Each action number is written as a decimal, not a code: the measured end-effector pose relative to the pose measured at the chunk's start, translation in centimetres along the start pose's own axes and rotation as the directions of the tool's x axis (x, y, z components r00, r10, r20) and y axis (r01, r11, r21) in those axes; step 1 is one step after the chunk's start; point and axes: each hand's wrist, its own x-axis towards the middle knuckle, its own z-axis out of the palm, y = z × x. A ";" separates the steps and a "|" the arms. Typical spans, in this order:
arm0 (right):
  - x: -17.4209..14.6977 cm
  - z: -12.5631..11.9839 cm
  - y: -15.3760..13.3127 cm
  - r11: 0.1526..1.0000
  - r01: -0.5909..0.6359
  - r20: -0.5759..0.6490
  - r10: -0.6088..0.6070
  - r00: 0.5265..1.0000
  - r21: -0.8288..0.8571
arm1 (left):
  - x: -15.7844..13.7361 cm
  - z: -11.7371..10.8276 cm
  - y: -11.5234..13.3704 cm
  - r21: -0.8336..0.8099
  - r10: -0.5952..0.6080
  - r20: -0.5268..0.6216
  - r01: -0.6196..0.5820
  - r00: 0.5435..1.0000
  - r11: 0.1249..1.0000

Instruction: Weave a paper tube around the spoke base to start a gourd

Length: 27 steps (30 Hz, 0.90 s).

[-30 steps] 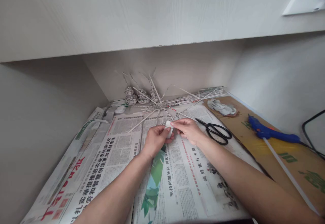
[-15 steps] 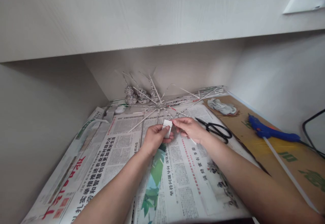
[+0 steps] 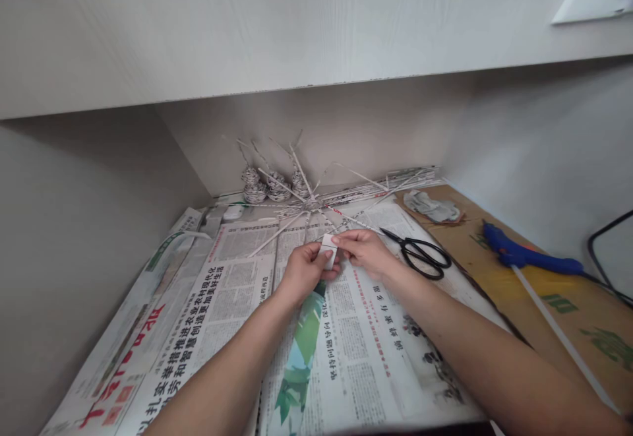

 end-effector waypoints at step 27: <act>-1.1 2.3 0.2 0.992 0.036 -0.056 -0.029 0.998 0.124 | -0.7 0.6 -0.1 0.216 0.126 -0.055 -0.111 0.991 0.970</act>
